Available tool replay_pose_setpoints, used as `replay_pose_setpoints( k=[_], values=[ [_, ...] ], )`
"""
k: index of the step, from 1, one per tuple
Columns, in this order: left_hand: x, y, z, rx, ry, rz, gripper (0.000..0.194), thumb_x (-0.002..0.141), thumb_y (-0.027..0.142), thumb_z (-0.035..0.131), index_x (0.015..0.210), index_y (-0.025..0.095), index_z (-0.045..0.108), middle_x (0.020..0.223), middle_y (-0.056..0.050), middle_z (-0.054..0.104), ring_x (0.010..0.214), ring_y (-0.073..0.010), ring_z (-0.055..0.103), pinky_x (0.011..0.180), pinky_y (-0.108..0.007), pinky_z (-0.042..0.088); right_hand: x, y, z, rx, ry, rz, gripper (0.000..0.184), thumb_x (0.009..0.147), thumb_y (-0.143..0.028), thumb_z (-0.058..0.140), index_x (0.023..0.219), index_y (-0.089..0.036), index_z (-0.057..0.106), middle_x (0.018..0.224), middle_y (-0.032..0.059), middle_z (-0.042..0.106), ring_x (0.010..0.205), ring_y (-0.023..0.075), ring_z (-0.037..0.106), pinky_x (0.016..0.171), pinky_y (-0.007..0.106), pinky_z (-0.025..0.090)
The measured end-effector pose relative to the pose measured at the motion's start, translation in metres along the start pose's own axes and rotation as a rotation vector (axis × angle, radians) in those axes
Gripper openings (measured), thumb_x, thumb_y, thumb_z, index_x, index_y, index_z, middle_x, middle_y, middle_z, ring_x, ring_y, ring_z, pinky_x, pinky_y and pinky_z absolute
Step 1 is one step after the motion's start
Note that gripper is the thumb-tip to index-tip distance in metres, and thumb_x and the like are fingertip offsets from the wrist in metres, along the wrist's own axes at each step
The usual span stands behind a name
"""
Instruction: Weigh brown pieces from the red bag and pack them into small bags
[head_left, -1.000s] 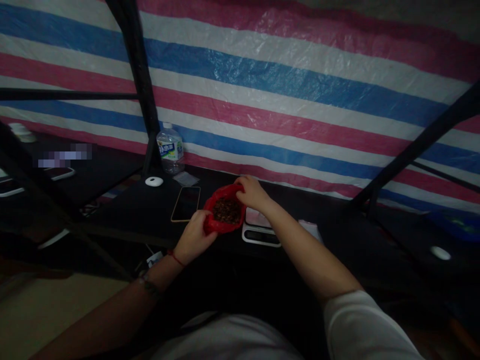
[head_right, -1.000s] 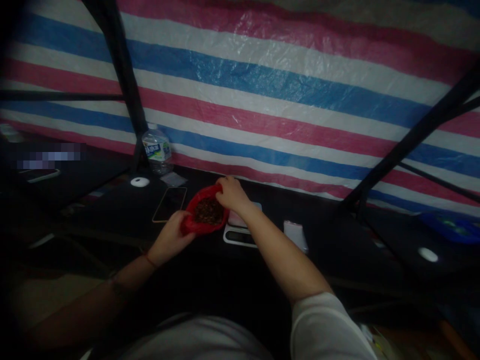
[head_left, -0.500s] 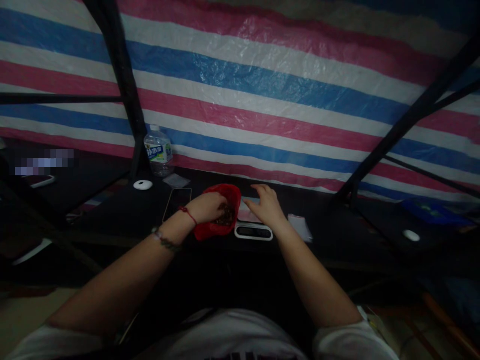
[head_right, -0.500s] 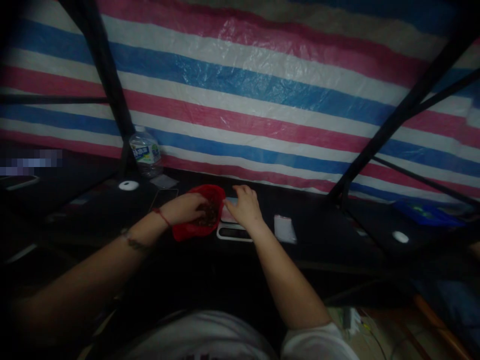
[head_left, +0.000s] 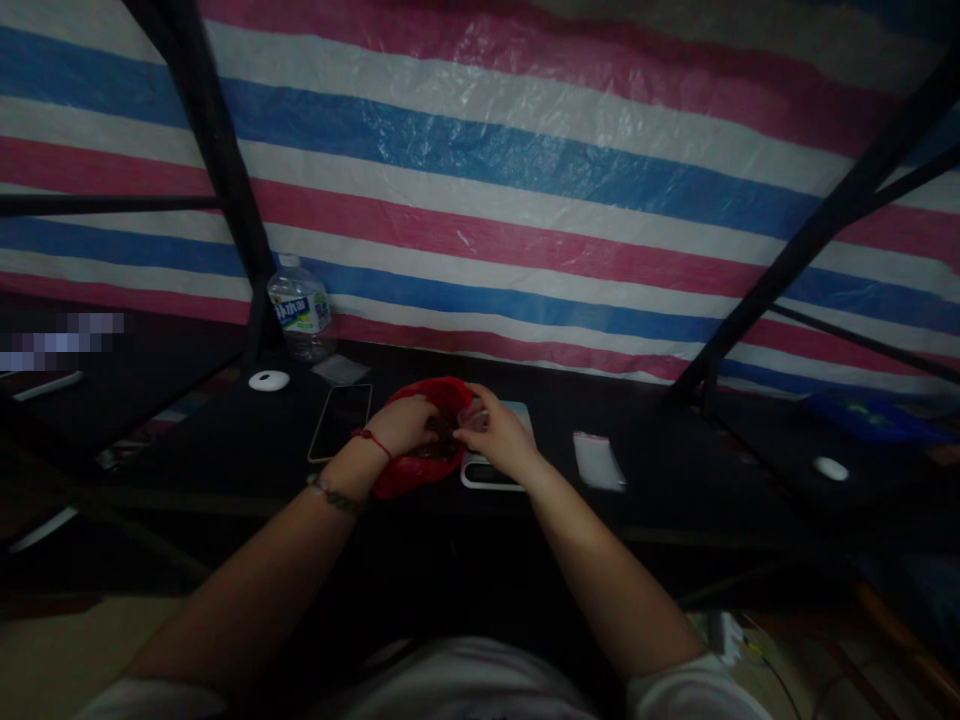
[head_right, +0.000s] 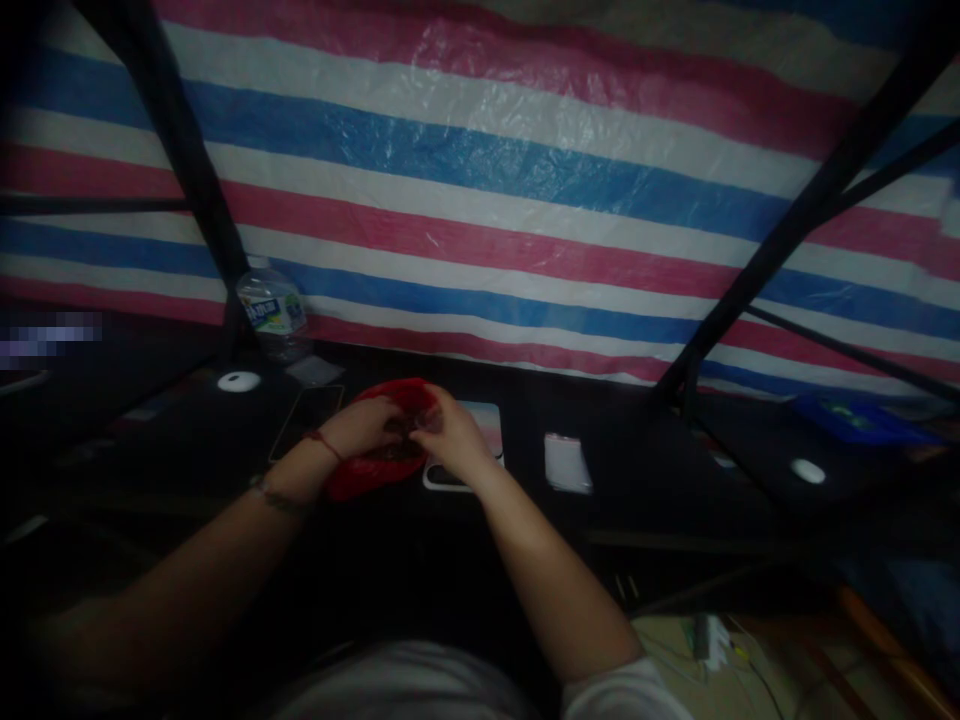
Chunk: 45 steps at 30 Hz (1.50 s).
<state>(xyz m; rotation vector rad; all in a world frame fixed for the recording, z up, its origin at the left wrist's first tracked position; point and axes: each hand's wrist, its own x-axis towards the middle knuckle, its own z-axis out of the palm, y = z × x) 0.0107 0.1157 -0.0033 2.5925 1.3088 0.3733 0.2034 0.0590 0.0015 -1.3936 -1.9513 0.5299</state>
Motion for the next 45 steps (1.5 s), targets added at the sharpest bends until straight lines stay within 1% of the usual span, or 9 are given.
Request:
replay_pose_setpoints(
  k=[3,8,11,15,19,23,28,33,45],
  values=[
    [-0.011,-0.004,-0.008,0.047,-0.036,0.055,0.021,0.078,0.034,0.058,0.088,0.022,0.072,0.09,-0.007,0.071,0.084,-0.0224,0.064,0.074,-0.03,0.046,0.005,-0.015,0.012,-0.029,-0.08,0.045,0.057,0.073,-0.023,0.071,0.125,-0.017,0.047,0.1,0.005,0.067,0.088,0.0163,0.063,0.077,0.027,0.048],
    [-0.029,-0.007,-0.01,0.109,-0.019,-0.045,0.042,0.069,0.048,0.067,0.099,0.019,0.07,0.103,-0.011,0.069,0.091,-0.0258,0.064,0.08,-0.031,0.047,0.013,-0.019,0.025,-0.514,-0.166,-0.066,0.024,0.084,-0.013,0.055,0.106,-0.013,0.061,0.107,0.0132,0.062,0.1,0.0224,0.057,0.087,0.033,0.042],
    [-0.033,-0.008,-0.007,0.156,-0.044,-0.105,0.045,0.067,0.044,0.069,0.102,0.016,0.069,0.103,-0.014,0.069,0.092,-0.0284,0.065,0.08,-0.033,0.048,0.013,-0.023,0.029,-0.68,-0.185,-0.089,0.028,0.088,-0.007,0.041,0.103,-0.011,0.064,0.108,0.0159,0.06,0.103,0.0235,0.054,0.09,0.034,0.041],
    [-0.03,-0.007,-0.004,0.112,-0.047,-0.072,0.031,0.07,0.033,0.067,0.097,0.018,0.07,0.098,-0.011,0.07,0.089,-0.0255,0.065,0.077,-0.031,0.048,0.018,-0.03,0.036,-0.737,-0.267,-0.077,0.029,0.087,-0.008,0.042,0.103,-0.009,0.066,0.106,0.0173,0.061,0.101,0.0253,0.056,0.089,0.036,0.041],
    [-0.027,-0.009,-0.004,0.0,-0.051,-0.027,0.018,0.073,0.027,0.064,0.087,0.02,0.071,0.089,-0.007,0.072,0.082,-0.0213,0.065,0.071,-0.027,0.047,0.028,-0.028,0.042,-0.679,-0.326,-0.024,0.031,0.084,-0.011,0.047,0.109,-0.01,0.065,0.11,0.0167,0.062,0.096,0.0245,0.06,0.083,0.034,0.044],
    [-0.026,-0.013,-0.002,-0.108,-0.002,-0.049,0.02,0.074,0.026,0.062,0.09,0.02,0.071,0.091,-0.006,0.072,0.084,-0.0204,0.065,0.074,-0.026,0.047,0.033,-0.019,0.047,-0.55,-0.308,-0.02,0.029,0.08,-0.015,0.053,0.105,-0.011,0.066,0.105,0.0156,0.066,0.093,0.0231,0.062,0.079,0.031,0.044],
    [-0.027,-0.018,-0.002,-0.229,0.002,-0.043,0.025,0.075,0.027,0.06,0.098,0.022,0.07,0.097,-0.004,0.073,0.09,-0.02,0.066,0.078,-0.025,0.049,0.033,-0.01,0.057,-0.333,-0.219,-0.029,0.022,0.073,-0.018,0.061,0.093,-0.012,0.068,0.097,0.0131,0.068,0.086,0.0218,0.062,0.072,0.029,0.044],
    [-0.028,-0.018,-0.01,-0.356,0.074,-0.091,0.037,0.076,0.032,0.059,0.111,0.021,0.066,0.107,-0.004,0.072,0.097,-0.0208,0.066,0.085,-0.027,0.05,0.035,-0.006,0.064,-0.103,-0.104,0.004,0.028,0.068,-0.024,0.068,0.094,-0.013,0.065,0.089,0.0078,0.069,0.077,0.019,0.062,0.066,0.027,0.045],
    [-0.032,-0.012,-0.02,-0.351,0.157,-0.048,0.044,0.079,0.028,0.057,0.123,0.021,0.061,0.121,-0.004,0.067,0.108,-0.0205,0.062,0.096,-0.03,0.046,0.034,-0.005,0.072,0.072,0.003,0.053,0.037,0.069,-0.02,0.07,0.104,-0.017,0.064,0.1,0.0062,0.069,0.091,0.0188,0.064,0.08,0.03,0.049]
  ],
)
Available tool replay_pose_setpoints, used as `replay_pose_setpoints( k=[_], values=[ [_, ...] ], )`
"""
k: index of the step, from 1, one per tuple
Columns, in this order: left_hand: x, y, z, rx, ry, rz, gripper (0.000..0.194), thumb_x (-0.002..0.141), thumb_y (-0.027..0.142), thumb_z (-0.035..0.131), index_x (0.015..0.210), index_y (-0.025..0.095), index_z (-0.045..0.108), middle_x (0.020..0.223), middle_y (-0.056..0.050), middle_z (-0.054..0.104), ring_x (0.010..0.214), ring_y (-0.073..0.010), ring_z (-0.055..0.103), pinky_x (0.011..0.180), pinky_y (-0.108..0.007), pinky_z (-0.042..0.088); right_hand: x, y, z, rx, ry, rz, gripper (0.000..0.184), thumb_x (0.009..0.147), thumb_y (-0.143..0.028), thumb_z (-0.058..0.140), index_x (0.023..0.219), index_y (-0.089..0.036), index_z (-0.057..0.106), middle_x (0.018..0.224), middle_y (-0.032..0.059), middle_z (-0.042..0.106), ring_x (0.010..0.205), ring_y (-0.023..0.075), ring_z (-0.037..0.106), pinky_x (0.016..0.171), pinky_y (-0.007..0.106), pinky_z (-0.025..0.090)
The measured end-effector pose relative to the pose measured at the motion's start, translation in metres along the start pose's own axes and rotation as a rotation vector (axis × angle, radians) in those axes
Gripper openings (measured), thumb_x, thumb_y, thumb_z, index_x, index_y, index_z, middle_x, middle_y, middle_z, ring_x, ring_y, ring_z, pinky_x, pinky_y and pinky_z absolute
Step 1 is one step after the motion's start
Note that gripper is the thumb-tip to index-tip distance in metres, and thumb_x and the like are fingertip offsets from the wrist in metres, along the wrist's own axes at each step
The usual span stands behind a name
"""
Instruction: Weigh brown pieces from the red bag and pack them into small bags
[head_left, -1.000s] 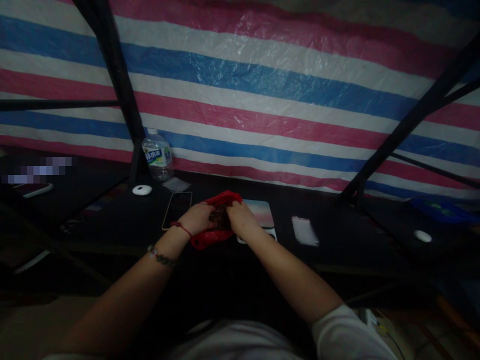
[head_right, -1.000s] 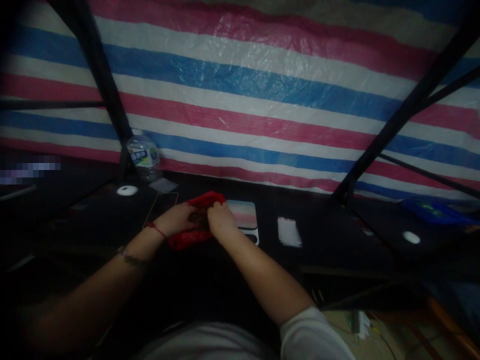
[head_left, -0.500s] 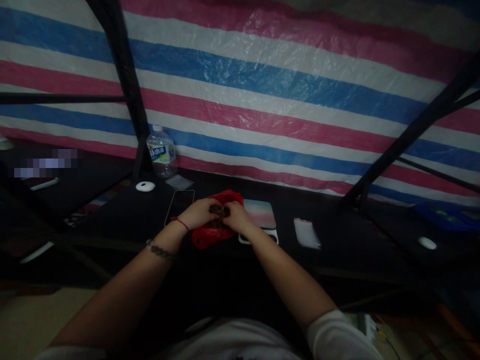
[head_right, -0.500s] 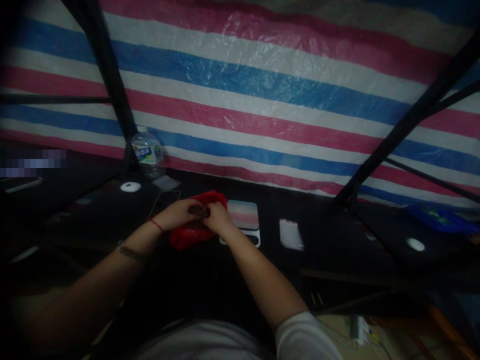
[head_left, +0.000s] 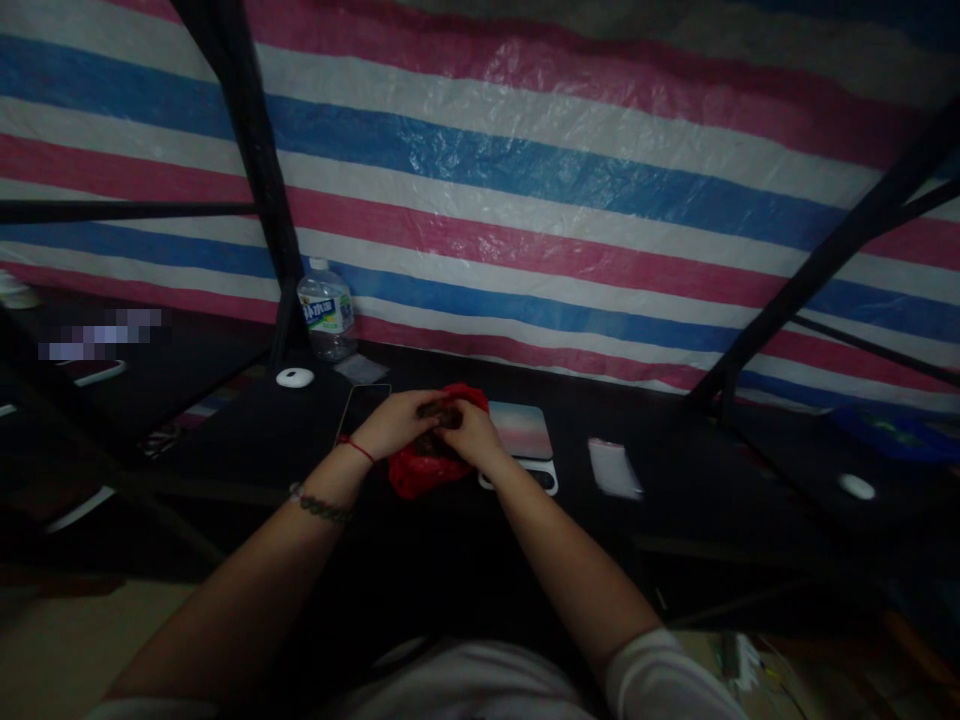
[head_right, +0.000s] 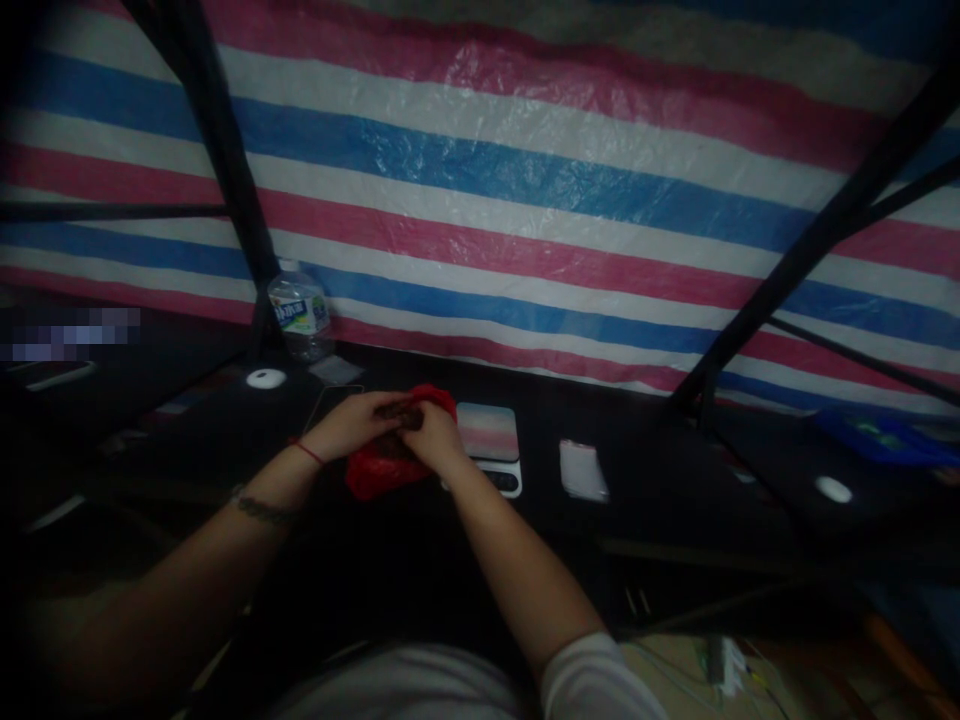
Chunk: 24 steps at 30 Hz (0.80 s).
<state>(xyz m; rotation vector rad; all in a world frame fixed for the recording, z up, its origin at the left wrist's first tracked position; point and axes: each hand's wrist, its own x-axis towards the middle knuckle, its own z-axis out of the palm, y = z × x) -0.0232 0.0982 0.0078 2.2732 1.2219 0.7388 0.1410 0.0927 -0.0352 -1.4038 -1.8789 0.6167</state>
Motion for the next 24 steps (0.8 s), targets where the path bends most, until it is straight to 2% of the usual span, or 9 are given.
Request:
replay_pose_setpoints(
  k=[6,13,19,24],
  values=[
    [0.0,0.003,0.0,0.05,0.028,0.064,0.05,0.079,0.019,0.056,0.13,0.023,0.056,0.119,-0.004,0.067,0.102,-0.0188,0.065,0.093,-0.028,0.048,-0.002,-0.009,-0.003,-0.036,0.026,0.019,0.035,0.072,-0.021,0.069,0.106,-0.018,0.063,0.103,0.0068,0.069,0.094,0.0193,0.063,0.084,0.031,0.047],
    [0.001,0.001,0.001,0.125,0.073,0.117,0.045,0.083,0.024,0.054,0.128,0.023,0.057,0.121,-0.003,0.066,0.108,-0.0204,0.061,0.097,-0.032,0.045,-0.001,-0.007,-0.005,-0.081,0.005,-0.013,0.035,0.073,-0.023,0.067,0.107,-0.017,0.062,0.103,0.0072,0.069,0.092,0.0192,0.064,0.08,0.029,0.048],
    [0.004,-0.004,0.006,0.227,0.144,0.02,0.033,0.087,0.022,0.046,0.111,0.017,0.068,0.114,-0.007,0.07,0.105,-0.0213,0.063,0.097,-0.032,0.045,-0.002,-0.007,-0.008,-0.207,-0.001,0.035,0.037,0.075,-0.028,0.066,0.109,-0.017,0.06,0.1,0.0084,0.069,0.092,0.0208,0.064,0.079,0.029,0.046],
    [0.002,-0.004,0.013,0.253,0.079,0.059,0.034,0.09,0.031,0.043,0.105,0.018,0.07,0.109,-0.008,0.071,0.101,-0.0227,0.064,0.092,-0.034,0.047,-0.006,-0.009,-0.012,-0.345,0.002,-0.061,0.03,0.076,-0.027,0.062,0.104,-0.014,0.064,0.101,0.0119,0.068,0.095,0.0224,0.062,0.082,0.03,0.045]
  ],
)
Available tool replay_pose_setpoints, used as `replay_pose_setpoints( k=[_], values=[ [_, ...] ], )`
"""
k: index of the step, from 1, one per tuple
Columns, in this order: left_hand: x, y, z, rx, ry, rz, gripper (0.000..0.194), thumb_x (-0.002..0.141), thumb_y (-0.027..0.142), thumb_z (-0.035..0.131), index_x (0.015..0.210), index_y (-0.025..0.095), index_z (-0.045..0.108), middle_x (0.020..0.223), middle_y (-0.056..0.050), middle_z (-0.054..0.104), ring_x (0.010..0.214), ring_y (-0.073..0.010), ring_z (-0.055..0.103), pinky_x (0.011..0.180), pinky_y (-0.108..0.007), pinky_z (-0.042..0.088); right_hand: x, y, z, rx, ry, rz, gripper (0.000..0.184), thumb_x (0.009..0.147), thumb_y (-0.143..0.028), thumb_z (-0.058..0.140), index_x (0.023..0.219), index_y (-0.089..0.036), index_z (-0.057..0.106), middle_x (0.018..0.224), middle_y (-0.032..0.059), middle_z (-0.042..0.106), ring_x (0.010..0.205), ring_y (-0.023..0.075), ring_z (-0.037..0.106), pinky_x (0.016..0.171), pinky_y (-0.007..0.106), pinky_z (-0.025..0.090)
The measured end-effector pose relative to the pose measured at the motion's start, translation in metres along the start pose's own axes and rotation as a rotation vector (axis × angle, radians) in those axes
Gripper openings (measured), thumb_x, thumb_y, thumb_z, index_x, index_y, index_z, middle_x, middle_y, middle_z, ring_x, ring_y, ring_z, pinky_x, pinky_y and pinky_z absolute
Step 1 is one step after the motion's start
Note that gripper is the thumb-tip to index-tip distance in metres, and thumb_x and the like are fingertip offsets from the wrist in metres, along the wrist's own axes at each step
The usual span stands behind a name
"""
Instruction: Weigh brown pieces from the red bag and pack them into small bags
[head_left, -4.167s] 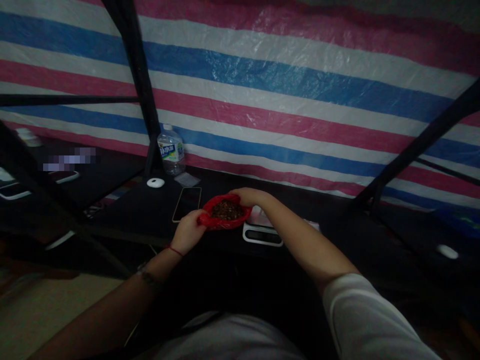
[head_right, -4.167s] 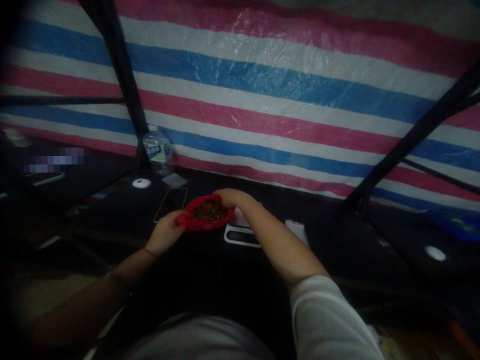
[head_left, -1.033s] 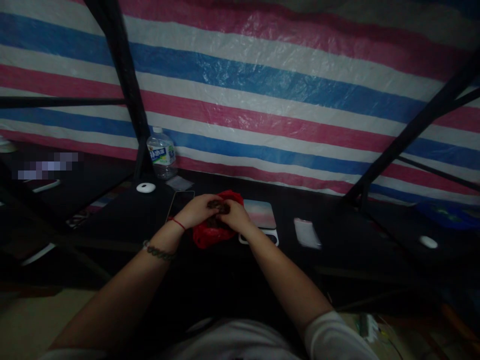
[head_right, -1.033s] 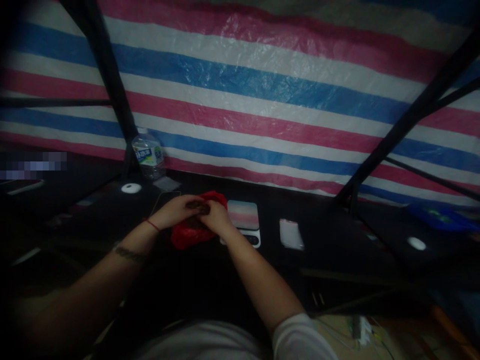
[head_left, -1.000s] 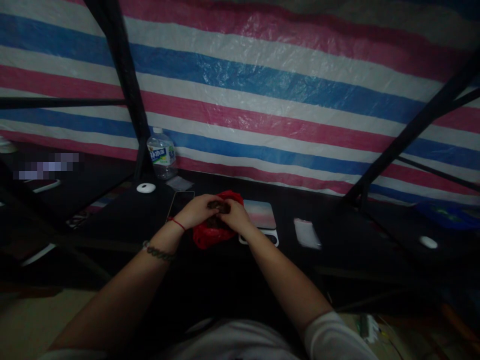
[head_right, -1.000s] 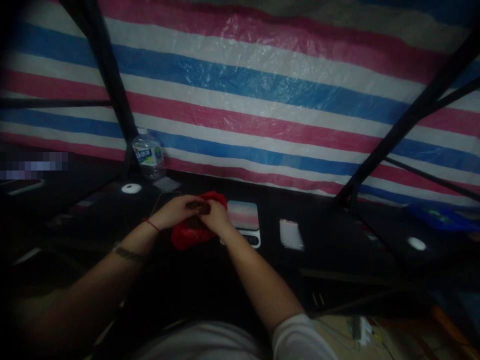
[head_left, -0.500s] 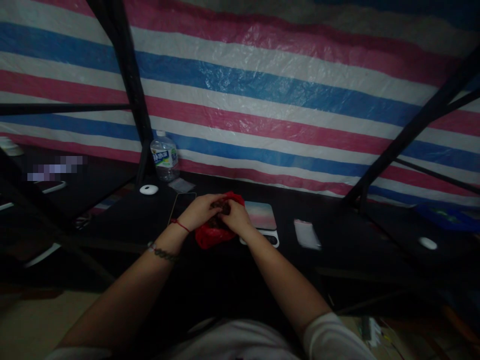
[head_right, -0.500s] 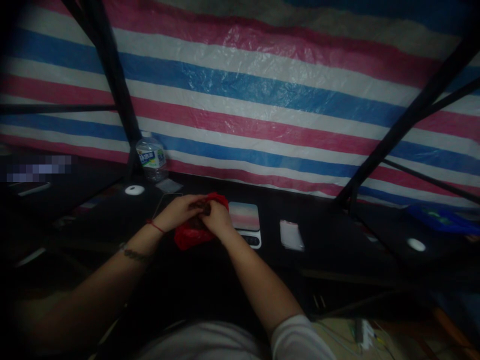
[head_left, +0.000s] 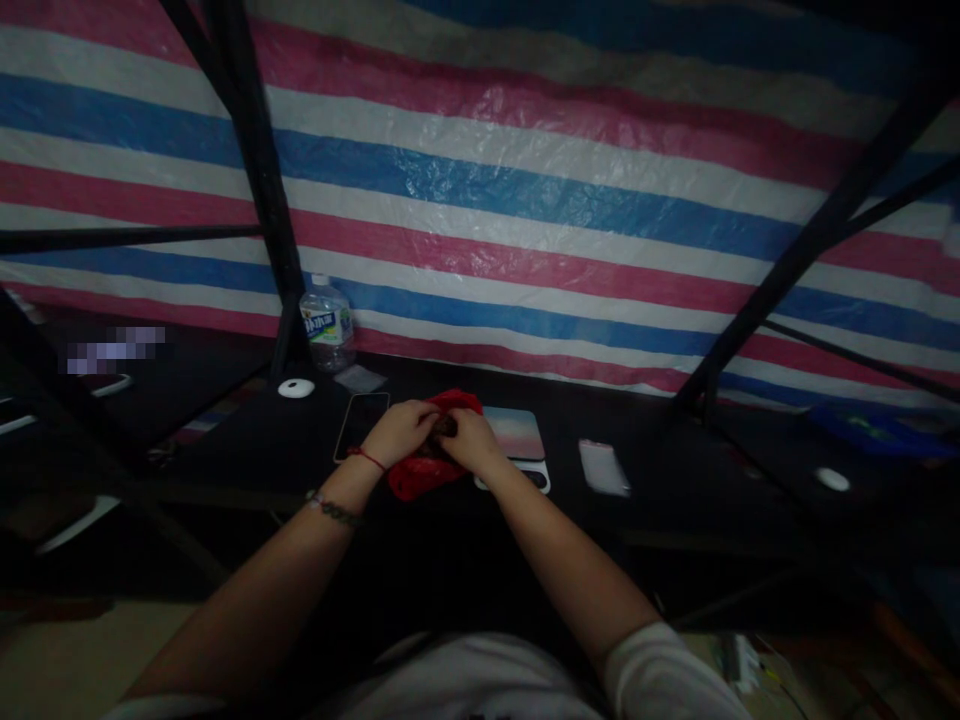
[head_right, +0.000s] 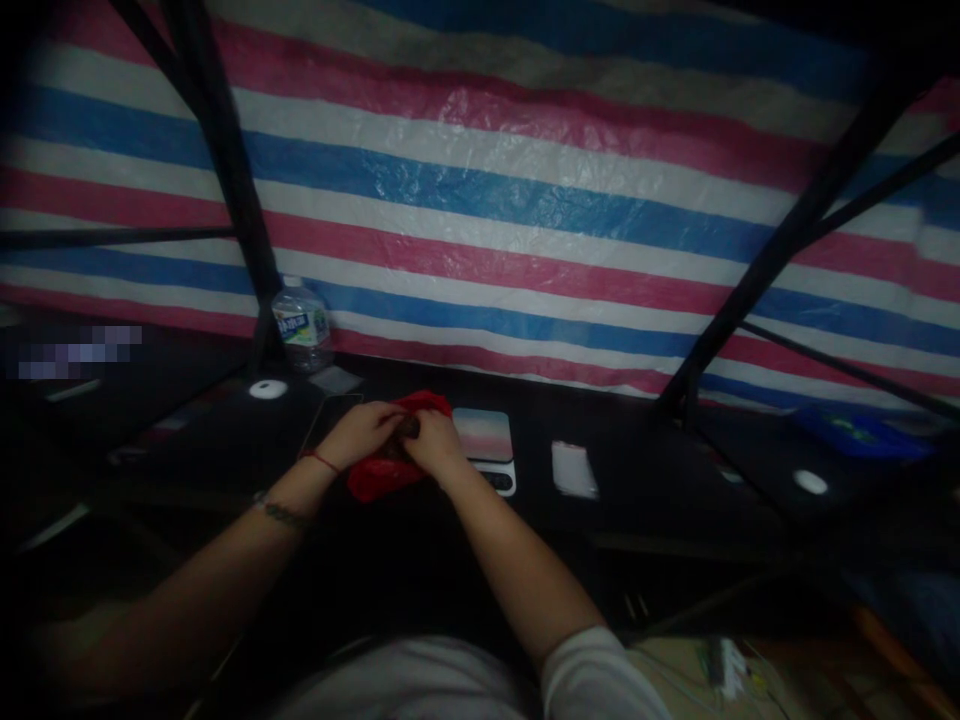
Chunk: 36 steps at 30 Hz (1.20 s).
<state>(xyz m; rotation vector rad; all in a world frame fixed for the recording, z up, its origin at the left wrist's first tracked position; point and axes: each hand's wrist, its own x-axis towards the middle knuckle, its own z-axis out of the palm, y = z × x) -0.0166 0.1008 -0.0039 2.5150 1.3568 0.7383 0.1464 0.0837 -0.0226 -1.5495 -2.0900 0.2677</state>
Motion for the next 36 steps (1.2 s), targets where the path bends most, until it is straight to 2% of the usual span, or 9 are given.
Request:
replay_pose_setpoints(
  k=[3,6,13,16,24,30,33,36],
  values=[
    [-0.003,0.004,0.002,-0.085,-0.021,0.014,0.034,0.084,0.039,0.052,0.108,0.021,0.069,0.107,-0.005,0.072,0.098,-0.0222,0.066,0.088,-0.032,0.049,0.0,0.003,0.001,0.033,0.003,-0.033,0.03,0.077,-0.025,0.06,0.105,-0.015,0.066,0.104,0.0112,0.068,0.097,0.0214,0.061,0.084,0.03,0.044],
    [-0.005,0.007,0.004,-0.149,-0.015,-0.014,0.036,0.078,0.037,0.06,0.109,0.021,0.068,0.106,-0.004,0.072,0.097,-0.0212,0.066,0.086,-0.029,0.05,0.001,0.006,0.004,0.063,-0.023,-0.007,0.031,0.076,-0.02,0.06,0.106,-0.015,0.067,0.103,0.0103,0.069,0.094,0.0206,0.063,0.083,0.029,0.045],
    [-0.008,0.009,0.013,-0.117,0.017,0.009,0.032,0.076,0.03,0.058,0.104,0.018,0.067,0.1,-0.007,0.072,0.09,-0.0208,0.067,0.082,-0.029,0.05,-0.003,0.008,0.01,0.101,-0.04,-0.043,0.035,0.075,-0.013,0.06,0.109,-0.014,0.068,0.106,0.01,0.071,0.096,0.02,0.064,0.083,0.026,0.046],
    [-0.008,0.009,0.014,-0.09,0.022,0.051,0.03,0.075,0.029,0.058,0.101,0.018,0.068,0.097,-0.008,0.072,0.088,-0.0216,0.066,0.081,-0.03,0.049,-0.005,0.009,0.009,0.108,0.001,-0.053,0.037,0.076,-0.008,0.055,0.109,-0.014,0.068,0.106,0.0097,0.071,0.096,0.0188,0.065,0.083,0.025,0.046],
    [-0.006,0.007,0.017,-0.045,0.021,0.117,0.029,0.074,0.028,0.061,0.1,0.019,0.068,0.098,-0.007,0.071,0.089,-0.0211,0.064,0.082,-0.031,0.048,-0.003,0.012,0.0,0.114,-0.012,-0.032,0.025,0.081,-0.014,0.056,0.1,-0.02,0.072,0.099,0.0054,0.073,0.089,0.0161,0.066,0.077,0.023,0.046],
    [-0.003,0.005,0.021,-0.05,0.027,0.113,0.038,0.074,0.028,0.061,0.111,0.019,0.064,0.109,-0.009,0.068,0.098,-0.0225,0.063,0.087,-0.033,0.047,-0.002,0.014,-0.005,0.14,0.061,0.019,0.028,0.078,-0.012,0.06,0.102,-0.02,0.071,0.099,0.0039,0.073,0.09,0.0155,0.066,0.081,0.024,0.047],
    [-0.002,0.004,0.022,-0.047,0.024,0.089,0.033,0.073,0.028,0.063,0.104,0.019,0.067,0.102,-0.009,0.069,0.094,-0.0231,0.064,0.084,-0.033,0.048,-0.002,0.016,-0.007,0.148,0.041,0.012,0.026,0.08,-0.012,0.057,0.1,-0.021,0.072,0.101,0.0031,0.073,0.093,0.0156,0.066,0.083,0.024,0.046],
    [0.0,0.002,0.024,-0.051,0.009,0.072,0.025,0.071,0.028,0.064,0.094,0.019,0.069,0.095,-0.009,0.07,0.089,-0.0229,0.065,0.081,-0.032,0.049,-0.002,0.018,-0.007,0.177,0.019,-0.058,0.027,0.082,-0.012,0.055,0.1,-0.022,0.072,0.103,0.0028,0.072,0.095,0.0156,0.065,0.084,0.024,0.046]
  ],
)
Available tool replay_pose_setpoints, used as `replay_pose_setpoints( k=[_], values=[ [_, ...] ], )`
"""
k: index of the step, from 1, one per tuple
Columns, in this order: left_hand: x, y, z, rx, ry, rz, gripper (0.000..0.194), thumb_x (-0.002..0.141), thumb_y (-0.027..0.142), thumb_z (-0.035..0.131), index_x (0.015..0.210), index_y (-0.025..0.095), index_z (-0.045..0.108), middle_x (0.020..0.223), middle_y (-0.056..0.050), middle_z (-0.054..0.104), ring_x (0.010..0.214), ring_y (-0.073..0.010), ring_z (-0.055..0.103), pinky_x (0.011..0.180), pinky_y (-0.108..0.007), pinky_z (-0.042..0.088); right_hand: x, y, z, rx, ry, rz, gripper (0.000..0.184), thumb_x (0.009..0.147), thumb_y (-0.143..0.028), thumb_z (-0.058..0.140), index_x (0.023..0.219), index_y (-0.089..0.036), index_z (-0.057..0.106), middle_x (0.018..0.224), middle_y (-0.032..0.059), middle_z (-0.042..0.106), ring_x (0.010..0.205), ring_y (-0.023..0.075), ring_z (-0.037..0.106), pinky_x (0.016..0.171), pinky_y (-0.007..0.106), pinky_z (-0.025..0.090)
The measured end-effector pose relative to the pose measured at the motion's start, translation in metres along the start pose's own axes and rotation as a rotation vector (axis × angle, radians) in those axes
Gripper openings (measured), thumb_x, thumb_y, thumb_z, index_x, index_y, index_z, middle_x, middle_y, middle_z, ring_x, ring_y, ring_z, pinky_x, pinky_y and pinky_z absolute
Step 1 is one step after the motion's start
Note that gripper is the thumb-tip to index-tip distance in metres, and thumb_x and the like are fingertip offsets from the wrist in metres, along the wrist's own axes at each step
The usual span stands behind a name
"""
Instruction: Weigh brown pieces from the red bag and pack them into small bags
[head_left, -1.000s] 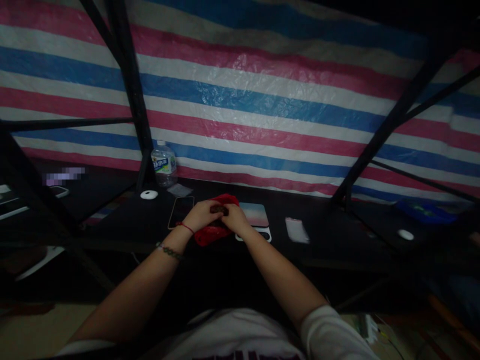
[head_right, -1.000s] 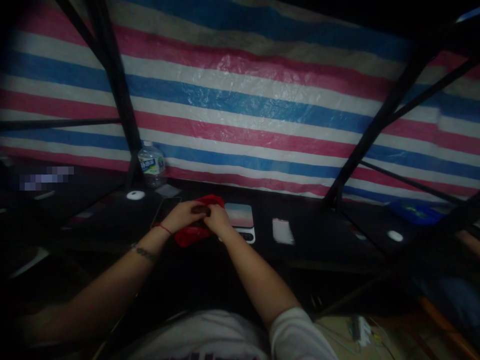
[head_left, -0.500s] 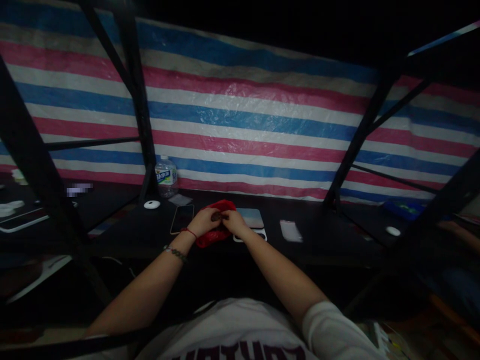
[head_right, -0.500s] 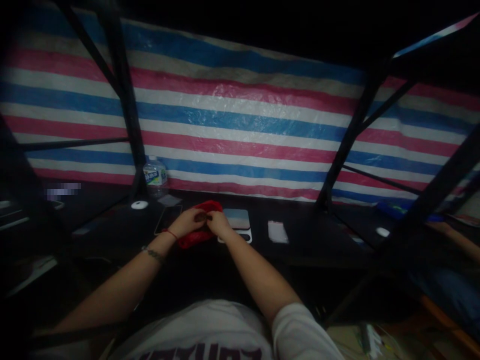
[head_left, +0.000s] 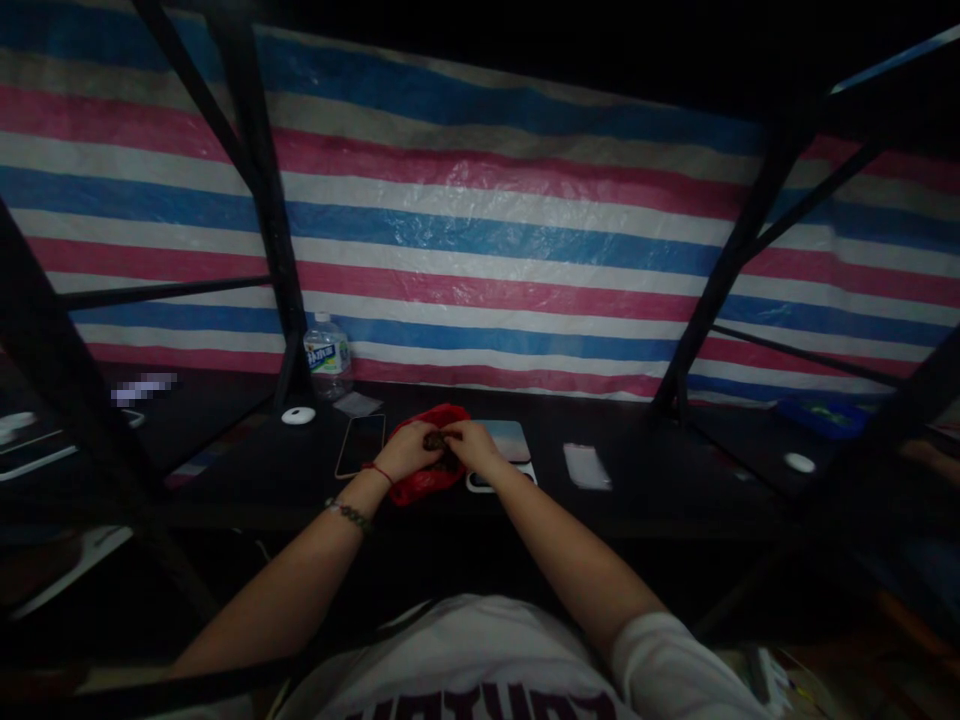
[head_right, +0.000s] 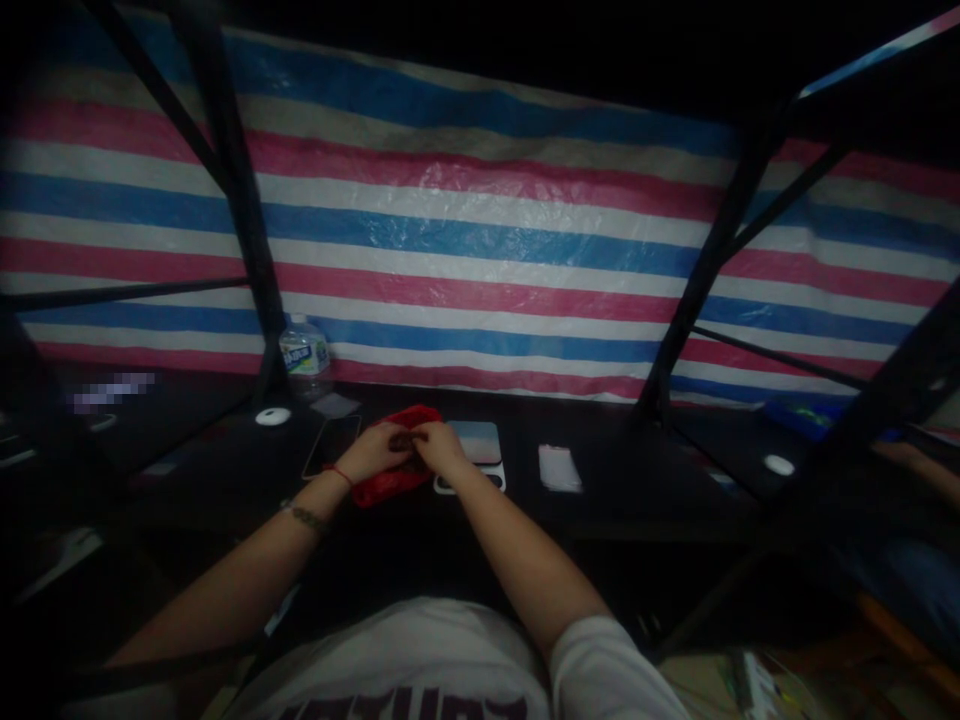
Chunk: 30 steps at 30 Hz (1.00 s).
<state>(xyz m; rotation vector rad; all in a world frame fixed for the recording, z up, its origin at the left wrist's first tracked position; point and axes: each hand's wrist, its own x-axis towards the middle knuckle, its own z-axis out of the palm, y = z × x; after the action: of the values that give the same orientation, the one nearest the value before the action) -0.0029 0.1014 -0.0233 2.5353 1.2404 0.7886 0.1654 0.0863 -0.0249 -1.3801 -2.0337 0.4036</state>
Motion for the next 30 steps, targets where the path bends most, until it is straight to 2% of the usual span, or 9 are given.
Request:
replay_pose_setpoints(
  k=[4,7,10,13,16,20,22,26,30],
  values=[
    [0.001,0.0,0.002,-0.028,-0.001,-0.011,0.033,0.071,0.027,0.063,0.103,0.019,0.067,0.099,-0.008,0.07,0.09,-0.0223,0.066,0.081,-0.031,0.049,-0.001,0.0,0.001,-0.008,0.075,-0.001,0.029,0.08,-0.012,0.057,0.106,-0.019,0.068,0.102,0.005,0.072,0.092,0.0164,0.064,0.083,0.026,0.046],
    [0.0,0.001,0.004,-0.058,-0.005,-0.012,0.036,0.073,0.029,0.062,0.108,0.019,0.065,0.102,-0.008,0.07,0.092,-0.0219,0.066,0.081,-0.031,0.05,-0.001,-0.001,0.001,-0.036,0.057,0.033,0.023,0.081,-0.016,0.06,0.102,-0.019,0.067,0.096,0.0048,0.072,0.087,0.0163,0.064,0.079,0.026,0.046],
    [0.0,0.001,0.005,-0.085,-0.008,-0.015,0.037,0.074,0.03,0.061,0.109,0.018,0.064,0.103,-0.008,0.07,0.091,-0.0219,0.067,0.081,-0.031,0.051,0.0,-0.002,-0.001,-0.057,0.01,-0.042,0.017,0.083,-0.019,0.059,0.097,-0.018,0.07,0.095,0.0056,0.071,0.087,0.0164,0.063,0.08,0.026,0.045],
    [-0.001,0.0,0.003,-0.114,0.011,-0.027,0.043,0.074,0.032,0.061,0.114,0.015,0.061,0.104,-0.009,0.07,0.091,-0.022,0.067,0.083,-0.032,0.052,0.0,0.0,-0.009,-0.078,0.048,-0.089,0.018,0.084,-0.023,0.06,0.096,-0.016,0.071,0.095,0.007,0.071,0.091,0.0174,0.062,0.082,0.027,0.044],
    [0.0,-0.001,-0.001,-0.138,0.048,-0.03,0.049,0.074,0.034,0.062,0.119,0.014,0.058,0.113,-0.011,0.067,0.099,-0.0227,0.065,0.089,-0.034,0.051,-0.007,0.008,-0.021,-0.06,0.131,-0.082,0.025,0.08,-0.03,0.066,0.1,-0.016,0.07,0.096,0.0078,0.069,0.093,0.0183,0.06,0.084,0.029,0.045],
    [0.005,0.008,-0.001,-0.332,0.094,0.025,0.051,0.074,0.032,0.064,0.122,0.017,0.055,0.119,-0.01,0.065,0.106,-0.0227,0.063,0.095,-0.037,0.049,-0.026,0.023,-0.03,0.069,0.138,-0.059,0.047,0.069,-0.029,0.075,0.114,-0.018,0.064,0.108,0.0079,0.066,0.086,0.0167,0.061,0.08,0.031,0.048],
    [0.01,0.018,0.005,-0.445,0.067,0.073,0.05,0.074,0.03,0.065,0.121,0.017,0.056,0.117,-0.01,0.066,0.104,-0.0227,0.064,0.095,-0.039,0.05,-0.035,0.028,-0.03,0.17,0.148,-0.033,0.054,0.067,-0.026,0.076,0.118,-0.02,0.06,0.111,0.0069,0.066,0.082,0.0157,0.062,0.076,0.03,0.05],
    [0.026,0.037,0.024,-0.549,0.018,0.071,0.043,0.072,0.021,0.066,0.114,0.015,0.06,0.112,-0.011,0.068,0.102,-0.0229,0.065,0.094,-0.04,0.05,-0.042,0.034,-0.031,0.284,0.221,0.03,0.048,0.067,-0.022,0.073,0.114,-0.019,0.061,0.105,0.0056,0.069,0.082,0.0157,0.065,0.075,0.029,0.052],
    [0.042,0.046,0.039,-0.596,0.017,0.065,0.052,0.073,0.016,0.065,0.124,0.016,0.053,0.118,-0.012,0.065,0.105,-0.021,0.064,0.094,-0.038,0.051,-0.04,0.045,-0.039,0.267,0.266,0.086,0.048,0.067,-0.025,0.074,0.113,-0.017,0.061,0.099,0.0073,0.07,0.083,0.0173,0.066,0.077,0.031,0.052]
  ],
)
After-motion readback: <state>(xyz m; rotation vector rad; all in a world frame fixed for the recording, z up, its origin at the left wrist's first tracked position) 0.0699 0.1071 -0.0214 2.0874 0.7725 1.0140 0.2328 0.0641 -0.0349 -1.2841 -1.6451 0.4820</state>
